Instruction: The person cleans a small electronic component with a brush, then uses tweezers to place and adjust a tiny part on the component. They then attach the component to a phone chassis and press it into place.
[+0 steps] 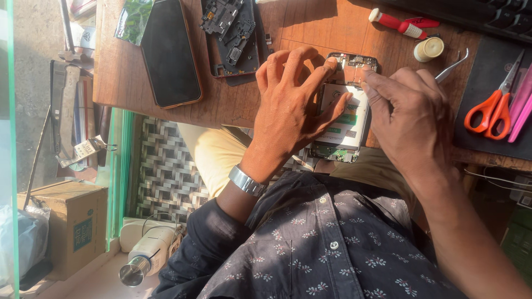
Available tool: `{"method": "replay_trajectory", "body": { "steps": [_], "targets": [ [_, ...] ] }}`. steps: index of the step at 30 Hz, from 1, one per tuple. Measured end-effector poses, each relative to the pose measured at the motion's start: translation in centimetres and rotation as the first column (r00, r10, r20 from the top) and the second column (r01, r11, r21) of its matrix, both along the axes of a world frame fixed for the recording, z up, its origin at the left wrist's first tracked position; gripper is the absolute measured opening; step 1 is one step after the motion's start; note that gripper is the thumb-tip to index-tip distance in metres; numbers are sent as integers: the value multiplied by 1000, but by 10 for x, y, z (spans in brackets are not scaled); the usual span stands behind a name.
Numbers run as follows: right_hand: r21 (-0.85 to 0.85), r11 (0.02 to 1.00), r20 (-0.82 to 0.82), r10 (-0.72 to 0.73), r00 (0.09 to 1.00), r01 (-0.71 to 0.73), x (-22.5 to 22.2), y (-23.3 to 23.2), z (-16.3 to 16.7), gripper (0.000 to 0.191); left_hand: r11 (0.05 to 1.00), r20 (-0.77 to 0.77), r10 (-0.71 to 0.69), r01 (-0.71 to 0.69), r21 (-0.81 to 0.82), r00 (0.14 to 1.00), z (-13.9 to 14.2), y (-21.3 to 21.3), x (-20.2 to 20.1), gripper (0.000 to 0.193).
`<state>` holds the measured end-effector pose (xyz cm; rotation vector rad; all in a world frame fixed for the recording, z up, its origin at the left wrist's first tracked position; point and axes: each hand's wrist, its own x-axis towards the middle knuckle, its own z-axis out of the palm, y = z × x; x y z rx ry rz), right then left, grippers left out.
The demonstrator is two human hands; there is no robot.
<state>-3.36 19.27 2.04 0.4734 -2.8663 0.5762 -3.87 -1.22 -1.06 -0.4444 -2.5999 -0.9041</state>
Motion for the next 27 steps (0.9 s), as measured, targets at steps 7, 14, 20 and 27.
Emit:
{"method": "replay_trajectory", "body": {
  "steps": [7,14,20,27],
  "targets": [
    [11,1000,31,21,999,-21,-4,-2,12,17,1000,11,21,-21,11,1000,0,-1,1,62],
    [18,999,90,-41,995,40,-3,-6,13,19,997,65,77,-78,14,995,2,3,13,47],
    [-71,997,53,17,998,-13,-6,-4,12,20,991,90,77,-85,100,993,8,5,31,45],
    [-114,993,60,43,997,-36,-16,2,6,18,991,96,53,-64,121,994,11,4,31,47]
  ]
}}
